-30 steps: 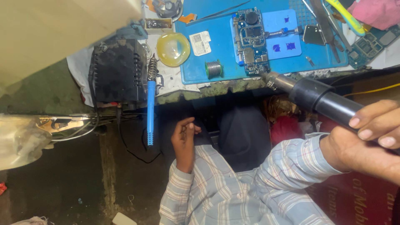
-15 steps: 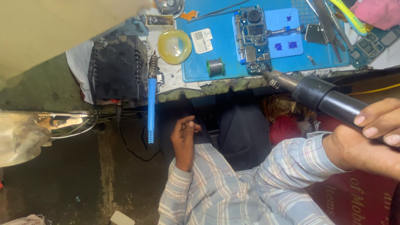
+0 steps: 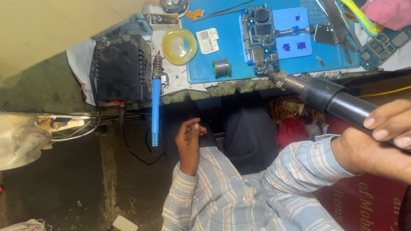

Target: The person sits at a cluttered repair bench and works on a phone motherboard held in a blue fixture. They use a yellow-handled soldering iron on the board, then pick up a hot air gun and repeatedly direct hot air at the board while touching components with their other hand.

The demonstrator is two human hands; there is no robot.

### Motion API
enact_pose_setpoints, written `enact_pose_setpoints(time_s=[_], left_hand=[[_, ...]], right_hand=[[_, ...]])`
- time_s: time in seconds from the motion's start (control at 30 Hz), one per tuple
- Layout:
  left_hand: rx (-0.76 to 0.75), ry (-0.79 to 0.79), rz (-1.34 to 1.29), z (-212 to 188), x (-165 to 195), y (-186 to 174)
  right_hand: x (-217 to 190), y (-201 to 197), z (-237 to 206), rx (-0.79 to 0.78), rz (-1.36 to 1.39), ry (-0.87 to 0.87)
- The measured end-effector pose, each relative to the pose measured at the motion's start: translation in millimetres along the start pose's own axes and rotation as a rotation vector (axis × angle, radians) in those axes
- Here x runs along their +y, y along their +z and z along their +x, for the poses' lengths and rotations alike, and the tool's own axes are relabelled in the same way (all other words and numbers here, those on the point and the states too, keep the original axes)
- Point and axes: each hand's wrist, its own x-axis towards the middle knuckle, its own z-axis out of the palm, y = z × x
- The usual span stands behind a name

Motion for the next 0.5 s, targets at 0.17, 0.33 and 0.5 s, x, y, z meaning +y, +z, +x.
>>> enact_pose_setpoints(time_s=[0.17, 0.33, 0.5], left_hand=[[-0.007, 0.005, -0.003, 0, 0, 0], [-0.001, 0.011, 0.017, -1, -1, -2], [0.005, 0.001, -0.002, -3, -2, -2]], right_hand=[[1, 0, 0, 0.017, 0.018, 0.01], [-1, -30, -3, 0.072, 0.03, -0.005], [-8, -59, -1, 0.09, -0.119, -0.014]])
